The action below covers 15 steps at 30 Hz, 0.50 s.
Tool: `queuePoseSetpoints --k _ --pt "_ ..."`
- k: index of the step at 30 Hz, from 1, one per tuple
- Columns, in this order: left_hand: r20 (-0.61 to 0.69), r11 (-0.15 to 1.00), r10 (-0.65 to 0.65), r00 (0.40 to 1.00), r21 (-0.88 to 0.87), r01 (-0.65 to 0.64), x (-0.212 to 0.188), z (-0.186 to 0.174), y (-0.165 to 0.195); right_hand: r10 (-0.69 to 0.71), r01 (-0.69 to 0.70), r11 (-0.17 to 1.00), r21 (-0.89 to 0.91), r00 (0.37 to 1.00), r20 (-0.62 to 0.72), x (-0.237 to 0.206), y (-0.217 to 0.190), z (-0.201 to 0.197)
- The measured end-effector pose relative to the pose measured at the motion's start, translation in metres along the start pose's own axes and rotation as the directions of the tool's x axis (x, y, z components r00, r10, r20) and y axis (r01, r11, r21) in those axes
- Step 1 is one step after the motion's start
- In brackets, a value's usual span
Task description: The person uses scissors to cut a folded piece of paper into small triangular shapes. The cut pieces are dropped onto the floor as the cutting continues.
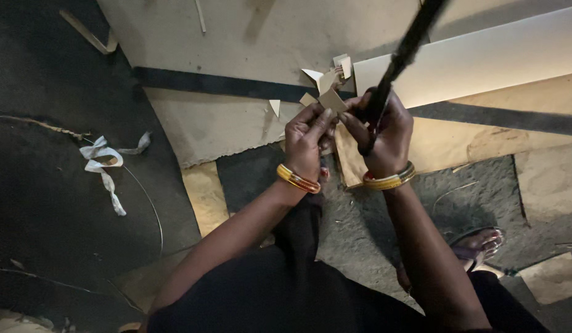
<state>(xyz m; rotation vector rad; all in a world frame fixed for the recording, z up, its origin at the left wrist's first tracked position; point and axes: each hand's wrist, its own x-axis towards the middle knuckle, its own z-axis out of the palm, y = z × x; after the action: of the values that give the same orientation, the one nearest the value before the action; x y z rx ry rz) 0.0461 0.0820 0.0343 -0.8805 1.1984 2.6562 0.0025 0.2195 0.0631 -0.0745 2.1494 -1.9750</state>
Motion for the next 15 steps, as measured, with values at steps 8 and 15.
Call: queuePoseSetpoints --k 8,15 --pt "-0.001 1.0 0.009 1.0 0.017 -0.009 0.0 0.0034 0.0091 0.035 -0.026 0.974 0.224 0.999 -0.036 -0.0017 -0.0025 0.0026" --pt "0.035 0.989 -0.126 0.991 -0.074 0.128 -0.0004 -0.0033 0.0077 0.012 0.007 0.982 0.191 0.995 -0.097 -0.0005 -0.0026 0.0023"
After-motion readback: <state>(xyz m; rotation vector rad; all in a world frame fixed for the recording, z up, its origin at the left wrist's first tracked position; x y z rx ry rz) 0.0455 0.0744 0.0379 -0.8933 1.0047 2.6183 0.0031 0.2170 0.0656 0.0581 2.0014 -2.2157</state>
